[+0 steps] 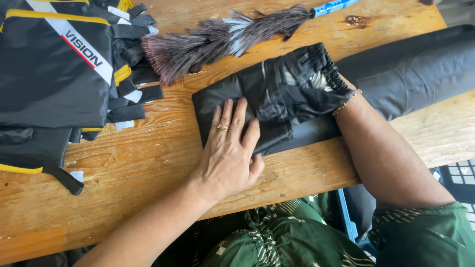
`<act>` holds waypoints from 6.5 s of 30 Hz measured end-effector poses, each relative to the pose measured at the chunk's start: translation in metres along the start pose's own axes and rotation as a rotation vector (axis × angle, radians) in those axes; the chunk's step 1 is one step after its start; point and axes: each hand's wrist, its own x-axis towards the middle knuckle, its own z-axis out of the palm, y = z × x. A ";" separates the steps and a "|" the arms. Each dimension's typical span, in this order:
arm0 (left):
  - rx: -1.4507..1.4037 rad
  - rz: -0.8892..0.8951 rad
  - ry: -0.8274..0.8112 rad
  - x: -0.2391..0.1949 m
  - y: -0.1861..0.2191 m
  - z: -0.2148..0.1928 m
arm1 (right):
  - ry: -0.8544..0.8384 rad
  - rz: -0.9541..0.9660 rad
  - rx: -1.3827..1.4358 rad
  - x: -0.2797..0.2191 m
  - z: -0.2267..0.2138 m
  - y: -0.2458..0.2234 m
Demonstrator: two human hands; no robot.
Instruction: The person folds a black fabric item on a wooden table. They smooth and fold the fabric multiple times, tucking edges to create a compact rectangular bundle, then press and adjust the folded item.
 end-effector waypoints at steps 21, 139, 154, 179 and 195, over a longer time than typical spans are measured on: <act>0.011 -0.374 -0.393 0.066 -0.020 0.010 | -0.166 0.023 0.451 -0.014 -0.013 -0.013; 0.189 -0.137 -0.095 0.019 -0.029 0.010 | 0.374 -0.078 -0.302 -0.103 -0.052 -0.112; -0.084 -0.229 -0.295 0.038 -0.022 0.016 | 0.039 -0.110 0.030 -0.072 -0.050 -0.071; -0.185 0.031 -0.219 0.065 -0.048 0.027 | 0.054 -0.114 0.036 -0.073 -0.065 -0.068; -0.354 -0.470 -0.270 0.070 -0.065 0.043 | 0.198 -0.210 0.204 -0.073 -0.054 -0.101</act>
